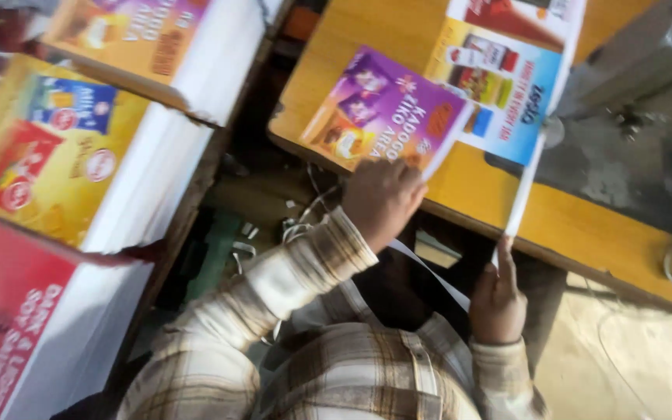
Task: The person picks up printed paper sheets and folds them along a white tape strip positioned on a sewing machine table.
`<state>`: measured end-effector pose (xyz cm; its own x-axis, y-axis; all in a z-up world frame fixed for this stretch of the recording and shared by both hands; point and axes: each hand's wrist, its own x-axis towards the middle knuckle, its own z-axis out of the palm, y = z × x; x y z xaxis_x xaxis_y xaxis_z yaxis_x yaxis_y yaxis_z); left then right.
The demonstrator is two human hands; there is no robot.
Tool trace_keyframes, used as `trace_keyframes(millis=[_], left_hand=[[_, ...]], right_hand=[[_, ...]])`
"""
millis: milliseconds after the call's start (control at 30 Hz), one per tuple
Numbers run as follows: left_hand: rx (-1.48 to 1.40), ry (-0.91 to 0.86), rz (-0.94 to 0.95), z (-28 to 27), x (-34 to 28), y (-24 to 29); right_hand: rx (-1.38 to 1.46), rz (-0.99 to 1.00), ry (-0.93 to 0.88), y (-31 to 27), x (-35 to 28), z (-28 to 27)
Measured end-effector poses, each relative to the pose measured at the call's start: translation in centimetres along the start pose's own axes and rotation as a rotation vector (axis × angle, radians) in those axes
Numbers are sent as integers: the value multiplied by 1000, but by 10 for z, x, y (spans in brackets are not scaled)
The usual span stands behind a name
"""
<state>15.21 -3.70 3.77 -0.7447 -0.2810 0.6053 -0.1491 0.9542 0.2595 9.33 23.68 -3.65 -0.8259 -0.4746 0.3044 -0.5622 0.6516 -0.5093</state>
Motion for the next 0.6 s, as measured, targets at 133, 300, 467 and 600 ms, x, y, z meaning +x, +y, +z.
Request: trace_keyframes(millis=[133, 300, 467, 600], left_hand=[[-89, -57, 34, 34, -24, 44], [-179, -188, 98, 29, -21, 81], [-177, -223, 138, 22, -22, 110], [-225, -254, 176, 24, -24, 117]], right_hand=[[73, 115, 12, -24, 11, -14], [176, 152, 16, -28, 16, -25], [622, 256, -4, 1, -1, -8], [862, 185, 1, 10, 0, -4]])
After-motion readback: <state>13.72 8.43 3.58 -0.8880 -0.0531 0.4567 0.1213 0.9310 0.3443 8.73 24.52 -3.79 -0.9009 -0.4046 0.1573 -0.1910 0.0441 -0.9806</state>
